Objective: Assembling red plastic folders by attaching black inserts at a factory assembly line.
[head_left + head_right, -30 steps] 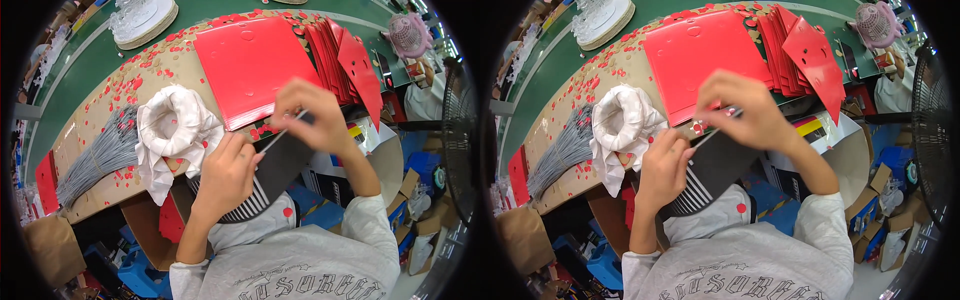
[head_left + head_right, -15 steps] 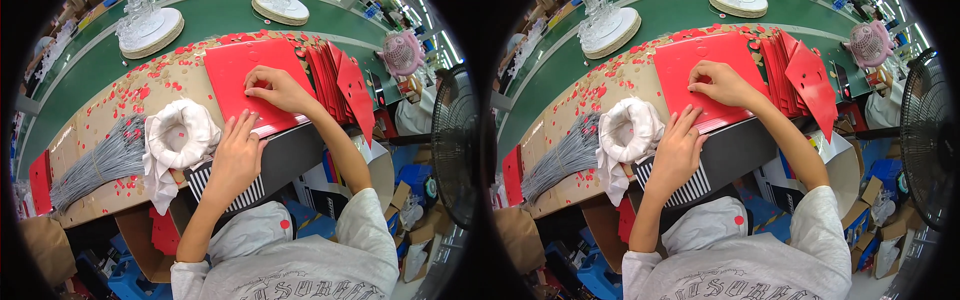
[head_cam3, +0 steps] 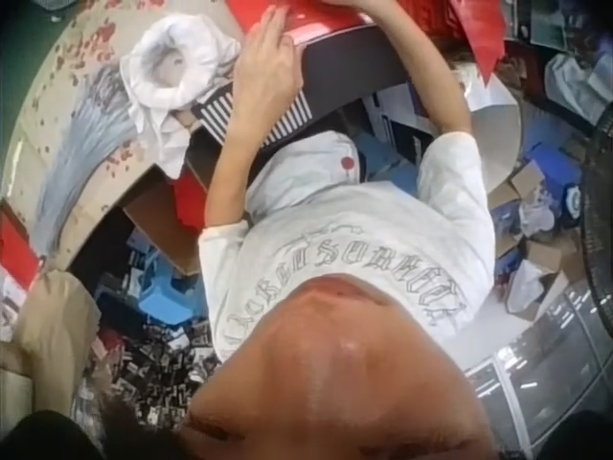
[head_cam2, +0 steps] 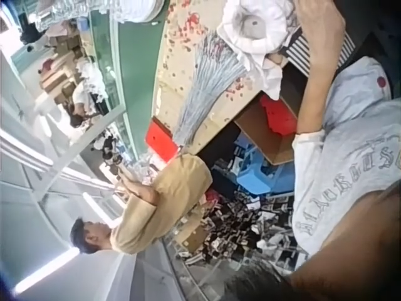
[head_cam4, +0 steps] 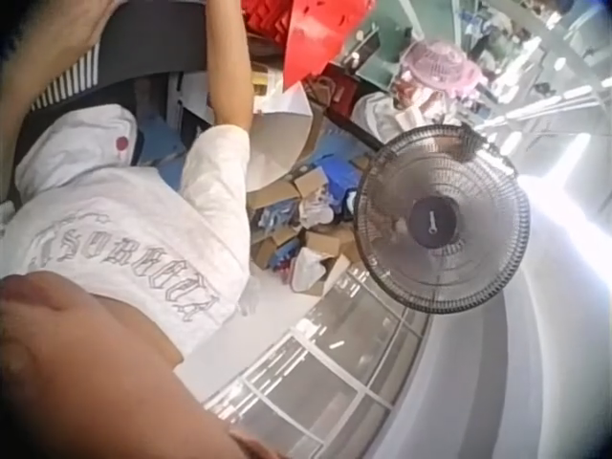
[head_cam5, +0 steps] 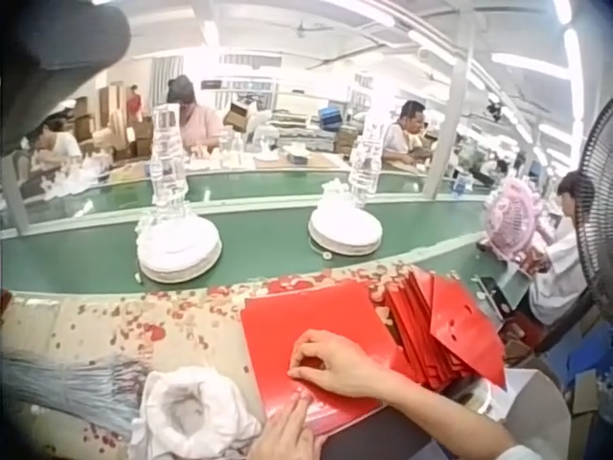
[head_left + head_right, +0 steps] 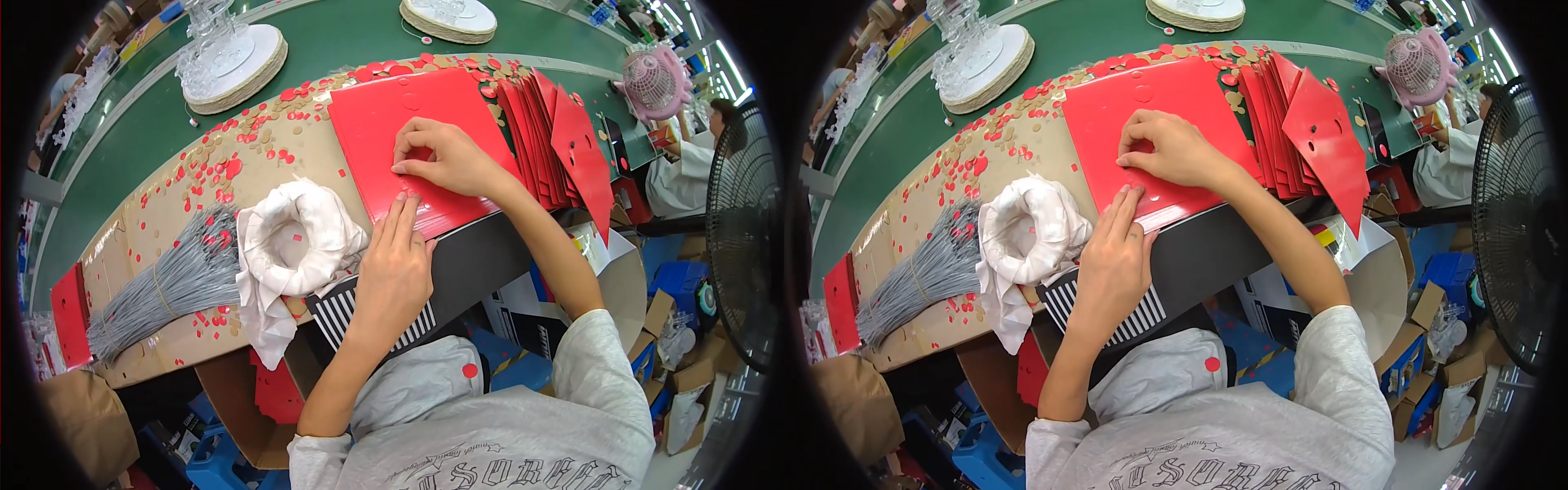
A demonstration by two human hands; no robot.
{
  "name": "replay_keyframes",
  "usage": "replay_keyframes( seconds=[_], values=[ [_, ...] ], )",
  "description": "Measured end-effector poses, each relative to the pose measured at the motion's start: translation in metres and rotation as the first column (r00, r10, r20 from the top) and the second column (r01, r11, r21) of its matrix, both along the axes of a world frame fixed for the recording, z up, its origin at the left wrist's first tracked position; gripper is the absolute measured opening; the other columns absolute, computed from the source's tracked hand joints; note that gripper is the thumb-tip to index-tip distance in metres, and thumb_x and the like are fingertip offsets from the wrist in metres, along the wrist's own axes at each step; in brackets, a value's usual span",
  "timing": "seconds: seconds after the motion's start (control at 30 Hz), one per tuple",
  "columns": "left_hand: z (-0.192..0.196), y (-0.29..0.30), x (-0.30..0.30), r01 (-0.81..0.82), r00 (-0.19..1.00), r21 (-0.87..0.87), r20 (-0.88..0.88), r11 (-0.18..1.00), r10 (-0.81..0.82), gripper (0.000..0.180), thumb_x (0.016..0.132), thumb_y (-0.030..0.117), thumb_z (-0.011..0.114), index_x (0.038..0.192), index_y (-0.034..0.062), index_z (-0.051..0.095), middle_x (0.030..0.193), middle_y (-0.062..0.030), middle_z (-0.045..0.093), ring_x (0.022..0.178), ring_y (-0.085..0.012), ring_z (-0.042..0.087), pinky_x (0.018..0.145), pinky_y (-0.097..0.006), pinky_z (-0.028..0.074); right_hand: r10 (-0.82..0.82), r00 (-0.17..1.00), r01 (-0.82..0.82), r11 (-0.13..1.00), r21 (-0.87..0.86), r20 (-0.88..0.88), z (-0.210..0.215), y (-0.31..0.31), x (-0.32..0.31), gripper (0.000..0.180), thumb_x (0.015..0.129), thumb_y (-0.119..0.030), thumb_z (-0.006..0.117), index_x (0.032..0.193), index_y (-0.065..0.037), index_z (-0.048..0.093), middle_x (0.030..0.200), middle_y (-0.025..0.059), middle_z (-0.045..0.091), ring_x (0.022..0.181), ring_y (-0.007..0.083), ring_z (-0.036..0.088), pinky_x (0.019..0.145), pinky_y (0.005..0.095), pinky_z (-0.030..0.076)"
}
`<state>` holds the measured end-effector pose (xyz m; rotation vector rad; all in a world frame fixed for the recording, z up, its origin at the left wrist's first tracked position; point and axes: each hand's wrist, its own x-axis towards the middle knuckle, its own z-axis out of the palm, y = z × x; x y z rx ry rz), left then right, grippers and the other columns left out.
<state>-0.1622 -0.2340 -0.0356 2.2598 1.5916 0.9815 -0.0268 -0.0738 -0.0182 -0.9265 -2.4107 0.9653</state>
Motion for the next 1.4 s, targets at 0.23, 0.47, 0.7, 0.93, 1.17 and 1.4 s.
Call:
replay_keyframes(
  seconds=[0.23,0.47,0.7,0.93,1.17,1.4],
  values=[
    [0.005,0.000,0.000,-0.017,1.000,0.007,-0.020,1.000,0.017,0.020,0.091,0.005,0.063,0.090,-0.0156,0.062,0.133,-0.0306,0.057,0.123,-0.0437,0.057,0.104,-0.047,0.047,-0.198,0.970,0.216,0.968,0.129,-0.139,-0.004,-0.016,-0.004,0.022,0.085,-0.015,0.076,0.103,-0.004,0.071,0.109,0.0083,0.066,0.095,0.0224,0.066,0.081,0.0330,0.054],
    [0.003,-0.001,-0.001,-0.010,1.000,0.024,0.008,1.000,0.009,0.018,0.090,0.004,0.064,0.088,-0.0139,0.062,0.134,-0.0287,0.057,0.125,-0.0419,0.057,0.104,-0.046,0.047,-0.269,0.957,0.134,0.739,0.660,0.107,-0.025,-0.005,0.012,0.047,0.096,-0.030,0.066,0.138,-0.010,0.059,0.142,0.0069,0.058,0.133,0.0274,0.051,0.107,0.0416,0.041],
    [-0.002,0.000,-0.004,0.014,0.999,-0.030,0.033,0.999,-0.013,0.027,0.092,0.010,0.063,0.099,-0.0164,0.065,0.136,-0.0278,0.056,0.132,-0.0390,0.052,0.108,-0.047,0.043,-0.326,0.933,0.172,0.776,0.606,0.153,-0.023,0.008,0.012,0.050,0.097,-0.033,0.064,0.142,-0.012,0.056,0.145,0.0066,0.056,0.138,0.0277,0.046,0.111,0.0434,0.036],
    [-0.002,-0.001,-0.004,0.001,0.997,-0.017,0.081,1.000,0.000,0.025,0.091,0.010,0.064,0.094,-0.0156,0.066,0.136,-0.0278,0.056,0.131,-0.0395,0.053,0.108,-0.047,0.043,-0.322,0.945,0.240,0.800,0.550,0.055,-0.017,0.009,0.006,0.049,0.090,-0.025,0.071,0.134,-0.007,0.059,0.131,0.0130,0.064,0.126,0.0323,0.055,0.105,0.0452,0.043],
    [-0.009,-0.004,-0.004,-0.012,0.996,0.007,0.085,1.000,0.011,0.026,0.092,0.011,0.063,0.095,-0.0141,0.066,0.136,-0.0266,0.056,0.130,-0.0387,0.053,0.109,-0.047,0.043,-0.170,0.968,0.029,0.808,0.588,0.186,-0.021,0.013,0.006,0.052,0.097,-0.030,0.063,0.144,-0.011,0.053,0.156,0.0082,0.045,0.143,0.0306,0.041,0.116,0.0468,0.032],
    [-0.011,-0.004,-0.005,-0.003,0.994,0.001,0.111,1.000,0.003,0.025,0.093,0.011,0.063,0.094,-0.0139,0.066,0.138,-0.0261,0.055,0.131,-0.0384,0.052,0.108,-0.047,0.043,-0.383,0.904,0.195,0.764,0.615,0.189,-0.030,0.040,0.004,0.052,0.101,-0.036,0.056,0.146,-0.012,0.051,0.154,0.0098,0.045,0.145,0.0305,0.038,0.118,0.0463,0.030]
  ],
)
